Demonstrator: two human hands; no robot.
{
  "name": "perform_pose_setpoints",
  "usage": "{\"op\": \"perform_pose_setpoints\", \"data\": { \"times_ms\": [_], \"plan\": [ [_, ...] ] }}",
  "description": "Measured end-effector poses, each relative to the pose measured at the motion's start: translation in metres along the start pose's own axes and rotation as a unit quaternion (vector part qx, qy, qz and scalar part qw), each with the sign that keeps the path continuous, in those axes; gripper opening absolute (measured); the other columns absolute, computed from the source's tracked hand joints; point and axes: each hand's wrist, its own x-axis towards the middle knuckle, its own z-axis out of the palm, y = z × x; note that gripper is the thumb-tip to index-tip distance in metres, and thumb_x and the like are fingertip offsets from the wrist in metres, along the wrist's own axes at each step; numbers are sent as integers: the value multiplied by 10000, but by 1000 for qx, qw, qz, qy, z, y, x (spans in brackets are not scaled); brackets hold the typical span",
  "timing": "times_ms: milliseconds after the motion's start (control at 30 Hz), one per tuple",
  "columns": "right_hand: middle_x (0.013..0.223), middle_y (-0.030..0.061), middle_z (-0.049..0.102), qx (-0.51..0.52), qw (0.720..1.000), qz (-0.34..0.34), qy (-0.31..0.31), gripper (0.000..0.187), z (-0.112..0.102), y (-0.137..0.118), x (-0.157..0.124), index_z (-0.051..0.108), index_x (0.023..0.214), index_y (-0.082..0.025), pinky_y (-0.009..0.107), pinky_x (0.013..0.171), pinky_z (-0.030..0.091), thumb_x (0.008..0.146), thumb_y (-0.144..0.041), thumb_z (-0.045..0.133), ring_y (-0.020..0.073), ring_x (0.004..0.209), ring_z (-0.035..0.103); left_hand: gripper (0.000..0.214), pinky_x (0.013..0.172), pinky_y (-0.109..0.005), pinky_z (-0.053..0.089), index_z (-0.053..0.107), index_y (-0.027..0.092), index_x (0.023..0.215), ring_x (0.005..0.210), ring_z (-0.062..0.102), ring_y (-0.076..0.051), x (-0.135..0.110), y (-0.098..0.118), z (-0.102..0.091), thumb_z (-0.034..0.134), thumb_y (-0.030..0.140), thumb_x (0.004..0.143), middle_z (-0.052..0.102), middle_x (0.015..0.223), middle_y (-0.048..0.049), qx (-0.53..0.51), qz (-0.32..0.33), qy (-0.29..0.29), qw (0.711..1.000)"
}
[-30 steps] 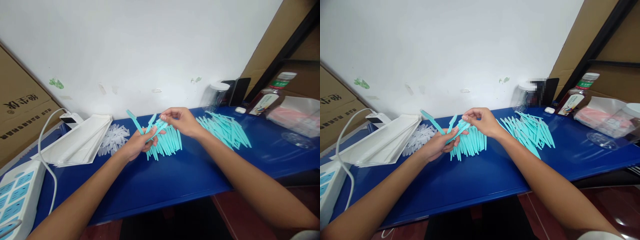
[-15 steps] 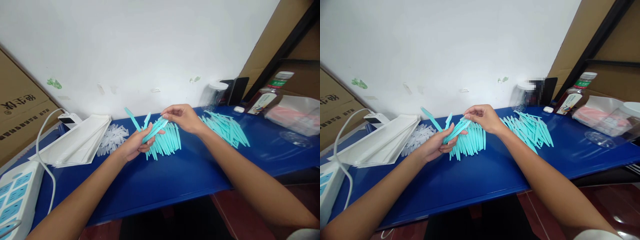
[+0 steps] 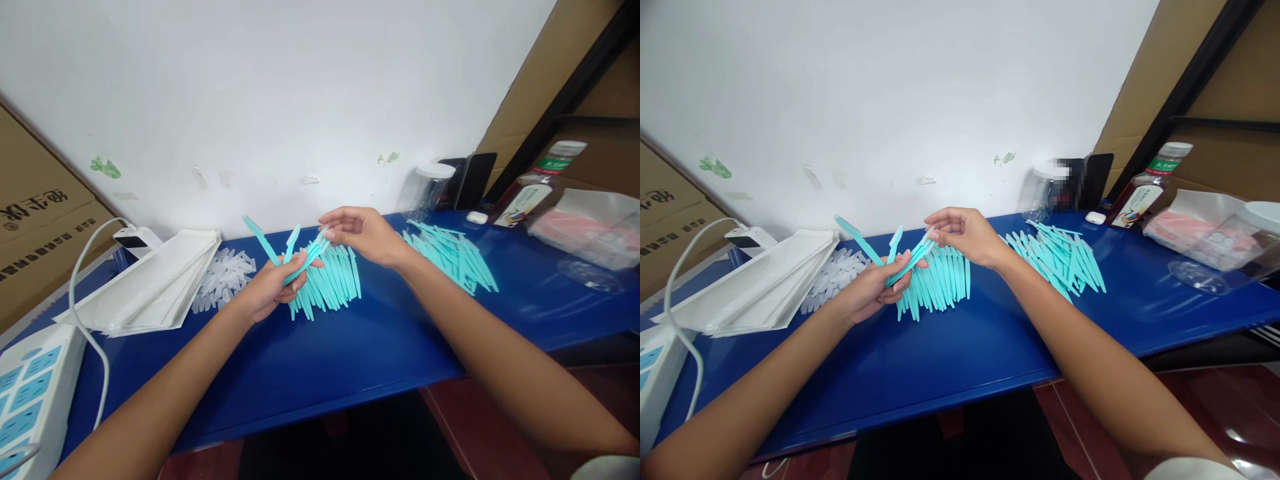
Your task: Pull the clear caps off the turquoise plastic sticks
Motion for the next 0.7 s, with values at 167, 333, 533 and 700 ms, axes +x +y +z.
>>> {"op": "perform_pose_setpoints", "data": {
  "times_ms": [167, 333, 533, 700],
  "plan": [
    [877, 76, 762, 12, 998, 58, -11, 317, -1, 5, 1, 742, 1034, -148, 308, 663, 626, 859, -397, 830, 167, 737, 710, 487, 424, -240, 150, 755, 152, 1042, 441, 211, -57, 3, -3, 1, 626, 614, 957, 455, 593, 35, 42, 42, 46, 997],
    [818, 68, 760, -6, 997, 71, -22, 370, 3, -1, -3, 746, 909, -165, 255, 512, 566, 878, -531, 789, 140, 639, 662, 528, 435, -254, 190, 708, 164, 750, 429, 240, -74, 4, -3, 2, 601, 635, 962, 437, 507, 26, 87, 62, 62, 992],
    [655, 26, 701, -34, 996, 85, -9, 389, 7, -7, -5, 746, 891, -157, 269, 450, 508, 852, -538, 817, 118, 481, 597, 630, 458, -260, 238, 654, 169, 586, 433, 285, -91, 4, -4, 4, 537, 639, 990, 402, 459, 19, 153, 81, 89, 981],
    [641, 20, 696, -31, 996, 80, -4, 395, 6, -4, -4, 755, 878, -153, 261, 439, 511, 823, -534, 844, 112, 469, 591, 645, 475, -259, 262, 675, 166, 569, 442, 309, -98, 5, -4, 4, 529, 629, 994, 456, 478, 0, 200, 93, 113, 969]
  ]
}}
